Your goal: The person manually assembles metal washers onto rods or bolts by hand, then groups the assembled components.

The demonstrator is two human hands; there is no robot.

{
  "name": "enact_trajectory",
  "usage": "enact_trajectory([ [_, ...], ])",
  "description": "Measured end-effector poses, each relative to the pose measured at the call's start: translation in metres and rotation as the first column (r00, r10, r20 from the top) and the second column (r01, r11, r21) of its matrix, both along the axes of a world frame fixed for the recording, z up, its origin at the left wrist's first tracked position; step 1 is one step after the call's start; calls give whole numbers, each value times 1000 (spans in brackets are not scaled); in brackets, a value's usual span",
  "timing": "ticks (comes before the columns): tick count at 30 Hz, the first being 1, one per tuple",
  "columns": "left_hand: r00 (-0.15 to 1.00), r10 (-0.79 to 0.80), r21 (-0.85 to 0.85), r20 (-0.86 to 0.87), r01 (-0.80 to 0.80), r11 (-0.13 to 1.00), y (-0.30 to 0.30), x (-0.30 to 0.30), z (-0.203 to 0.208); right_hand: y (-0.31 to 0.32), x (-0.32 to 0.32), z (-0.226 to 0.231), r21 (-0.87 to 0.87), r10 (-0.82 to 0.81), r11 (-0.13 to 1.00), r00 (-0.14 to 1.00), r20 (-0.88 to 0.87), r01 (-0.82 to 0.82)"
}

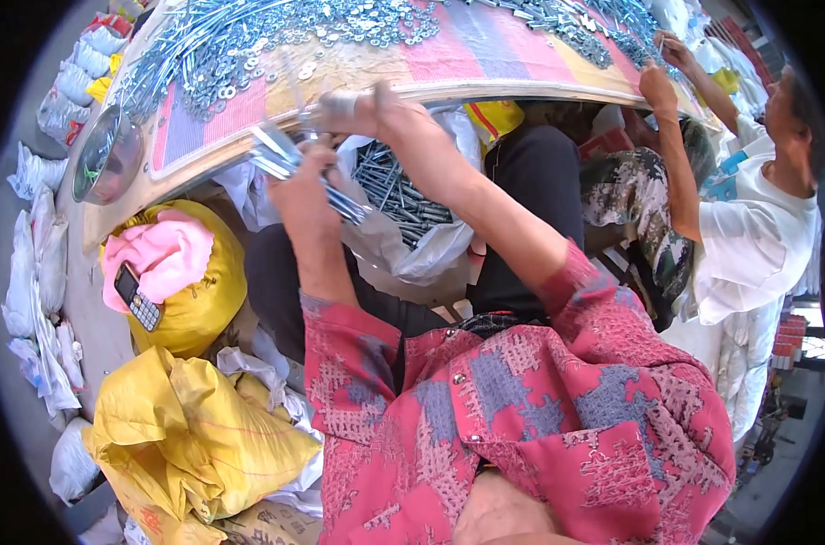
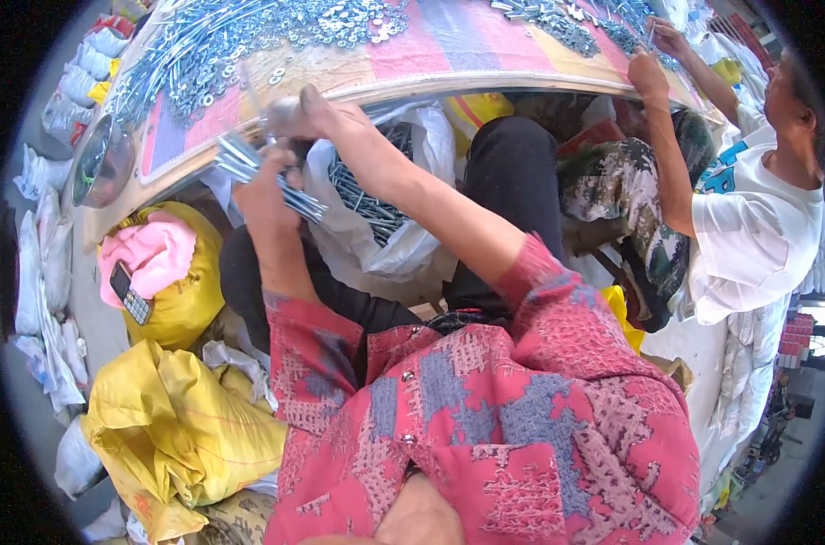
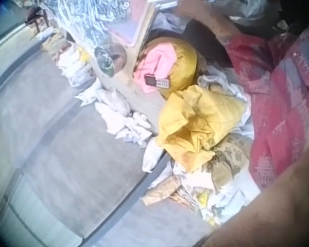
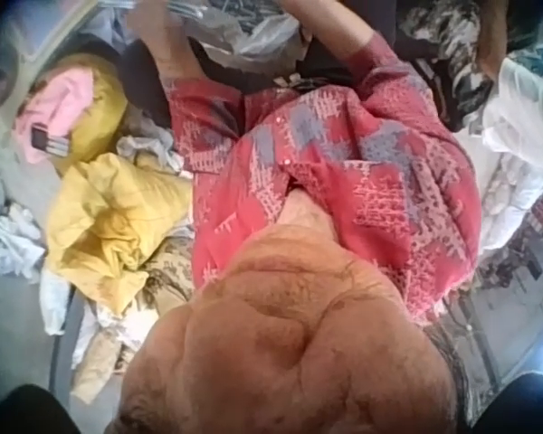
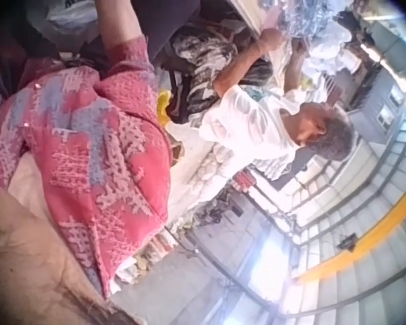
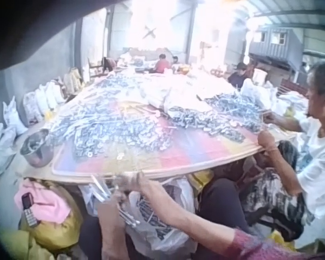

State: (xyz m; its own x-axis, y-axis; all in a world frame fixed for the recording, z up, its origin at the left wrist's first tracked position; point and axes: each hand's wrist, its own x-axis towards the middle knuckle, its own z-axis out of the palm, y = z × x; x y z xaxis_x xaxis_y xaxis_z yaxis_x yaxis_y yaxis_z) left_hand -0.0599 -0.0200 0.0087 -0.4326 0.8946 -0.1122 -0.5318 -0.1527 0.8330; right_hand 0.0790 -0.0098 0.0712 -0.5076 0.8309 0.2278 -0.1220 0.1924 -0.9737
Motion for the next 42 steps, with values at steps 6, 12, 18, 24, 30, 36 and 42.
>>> enact_trajectory([
  [6,984,-123,17,-126,126,992,-21,27,12,33,-1,-19,-140,-134,983,985,-110,118],
  [12,996,61,14,71,-62,998,-4,-7,2,-22,-1,4,57,-102,994,991,87,98],
  [18,986,-54,13,-157,57,998,-20,14,8,1,-10,-21,38,-245,969,969,-16,245],
  [24,936,-278,67,214,270,961,-16,-14,-10,-19,7,13,21,-158,987,987,41,157],
  [30,847,-492,94,202,484,870,-44,4,7,10,14,-16,-47,156,987,988,17,-155],
  [36,913,-298,-62,-279,292,954,-41,12,-1,-9,9,-30,330,-353,912,878,324,245],
  [42,926,-362,-109,-110,351,930,-37,-15,-7,7,63,-52,347,-273,937,541,796,-38],
])
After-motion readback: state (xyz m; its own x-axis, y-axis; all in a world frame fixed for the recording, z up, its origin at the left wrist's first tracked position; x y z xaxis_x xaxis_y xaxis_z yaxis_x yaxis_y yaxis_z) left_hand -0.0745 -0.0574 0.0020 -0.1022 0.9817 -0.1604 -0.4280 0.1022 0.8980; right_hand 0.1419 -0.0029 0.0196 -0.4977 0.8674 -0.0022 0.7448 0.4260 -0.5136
